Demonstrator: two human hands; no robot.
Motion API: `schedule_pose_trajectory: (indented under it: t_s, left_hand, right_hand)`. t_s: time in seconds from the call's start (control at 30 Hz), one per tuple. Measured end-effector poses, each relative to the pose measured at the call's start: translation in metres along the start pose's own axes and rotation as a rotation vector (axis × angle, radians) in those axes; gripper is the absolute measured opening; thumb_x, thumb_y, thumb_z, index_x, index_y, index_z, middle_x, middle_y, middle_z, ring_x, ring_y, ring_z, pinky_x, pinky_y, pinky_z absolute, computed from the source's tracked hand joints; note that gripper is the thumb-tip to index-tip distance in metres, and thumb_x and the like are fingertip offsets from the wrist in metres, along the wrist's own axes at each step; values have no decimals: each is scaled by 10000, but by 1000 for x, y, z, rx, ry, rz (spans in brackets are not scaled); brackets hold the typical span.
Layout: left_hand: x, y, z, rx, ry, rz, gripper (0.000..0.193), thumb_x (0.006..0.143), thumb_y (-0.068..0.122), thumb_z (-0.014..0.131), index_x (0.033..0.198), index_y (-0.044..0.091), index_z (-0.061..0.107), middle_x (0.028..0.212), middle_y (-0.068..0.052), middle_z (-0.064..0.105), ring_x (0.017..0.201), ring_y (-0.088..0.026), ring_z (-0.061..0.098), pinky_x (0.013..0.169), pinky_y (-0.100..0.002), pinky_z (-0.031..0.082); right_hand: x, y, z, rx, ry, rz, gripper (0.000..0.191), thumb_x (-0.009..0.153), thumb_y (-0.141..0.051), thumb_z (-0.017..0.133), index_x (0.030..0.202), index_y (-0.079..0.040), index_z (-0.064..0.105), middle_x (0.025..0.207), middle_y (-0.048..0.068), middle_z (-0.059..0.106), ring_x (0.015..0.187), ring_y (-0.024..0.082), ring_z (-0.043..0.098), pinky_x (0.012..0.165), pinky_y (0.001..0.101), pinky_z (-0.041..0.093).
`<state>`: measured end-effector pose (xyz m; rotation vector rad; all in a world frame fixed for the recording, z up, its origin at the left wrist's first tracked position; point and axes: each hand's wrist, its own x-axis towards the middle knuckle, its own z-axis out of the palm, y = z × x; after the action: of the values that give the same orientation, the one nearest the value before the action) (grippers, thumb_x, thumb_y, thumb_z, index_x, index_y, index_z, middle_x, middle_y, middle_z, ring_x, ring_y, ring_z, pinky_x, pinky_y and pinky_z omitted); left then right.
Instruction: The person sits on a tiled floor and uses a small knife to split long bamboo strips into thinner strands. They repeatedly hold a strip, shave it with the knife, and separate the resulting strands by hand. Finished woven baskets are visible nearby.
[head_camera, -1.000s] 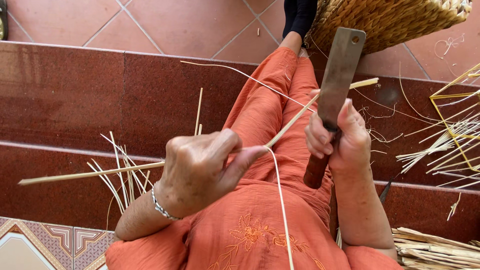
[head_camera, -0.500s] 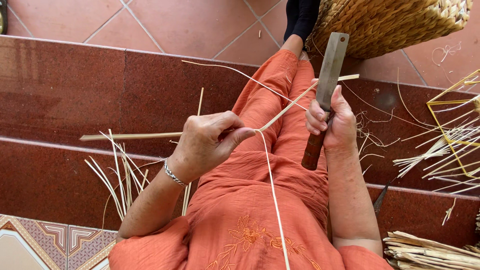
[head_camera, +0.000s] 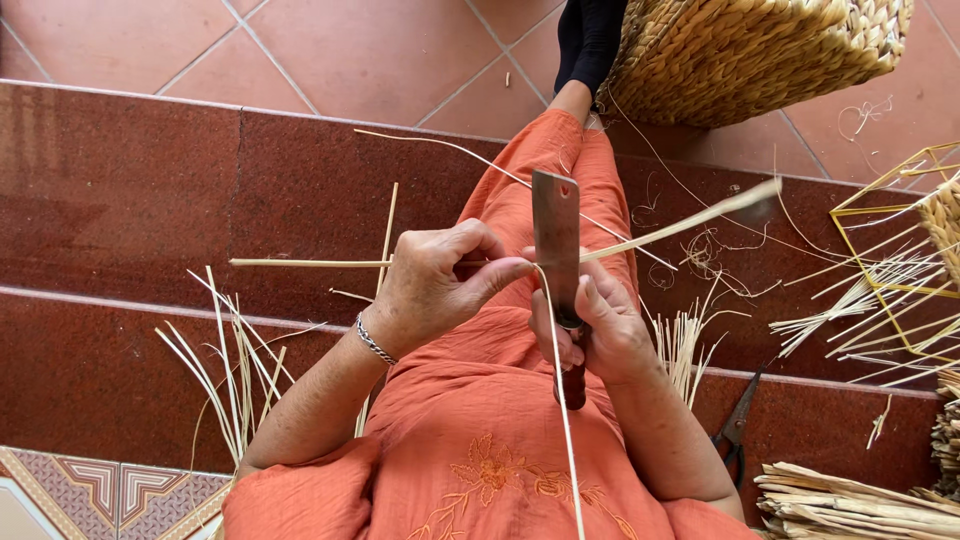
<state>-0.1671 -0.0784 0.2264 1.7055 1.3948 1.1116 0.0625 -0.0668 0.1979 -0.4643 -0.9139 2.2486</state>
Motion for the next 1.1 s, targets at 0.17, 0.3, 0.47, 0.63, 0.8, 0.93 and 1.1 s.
schedule_pose_trajectory:
  t_s: [0.17,0.3,0.47,0.63,0.8,0.93,1.1]
  left_hand:
    - [-2,-8,-5,-3,-44,-109,277,872,261,847,825,41,685,683,-29,691,556,-80,617,511,-226,508]
    - [-2,-26,-14,-42,-29,-56,154,944,166,787,919,34,712,789,-39,672,621,-86,576,552,-246,481]
    - [4,-54,-5,-54,-60,-13,93,970,160,742,970,73,709,856,-12,629,719,-110,550,649,-282,459]
    - [19,-81,14,-40,-134,94,100,984,231,736,982,136,704,822,25,574,812,-157,521,772,-315,369]
    - [24,-92,26,-69,-143,122,97,1001,230,729,982,139,702,820,27,564,810,-143,535,800,-317,370]
    - [26,-93,34,-96,-143,44,125,970,255,754,964,132,728,767,18,567,731,-148,522,682,-303,416]
    - [26,-98,41,-162,-154,7,159,959,250,769,967,94,734,817,5,639,736,-117,547,654,-292,466]
  right_hand:
    - [0,0,-7,-12,2,-77,552,1140,-385,512,1467,59,515,688,71,522,504,101,404,468,257,348]
    - [0,-11,-23,161,7,-75,543,1137,-382,513,1477,41,512,669,45,497,498,90,393,438,258,334]
    - [14,-8,-36,290,67,-9,529,1116,-407,504,1446,6,514,660,27,466,479,70,361,413,222,312]
    - [26,-1,-47,220,88,-6,538,1117,-431,509,1441,-2,521,668,7,463,473,55,349,410,206,310]
    - [33,-1,-67,178,192,42,542,1107,-452,502,1427,-16,512,680,7,468,483,59,357,419,213,317]
    - [43,4,-86,170,233,68,530,1107,-457,493,1434,-40,503,674,10,463,480,76,360,424,227,330]
    - [51,14,-105,177,245,106,508,1097,-446,480,1422,-57,511,691,24,473,485,82,369,438,240,332]
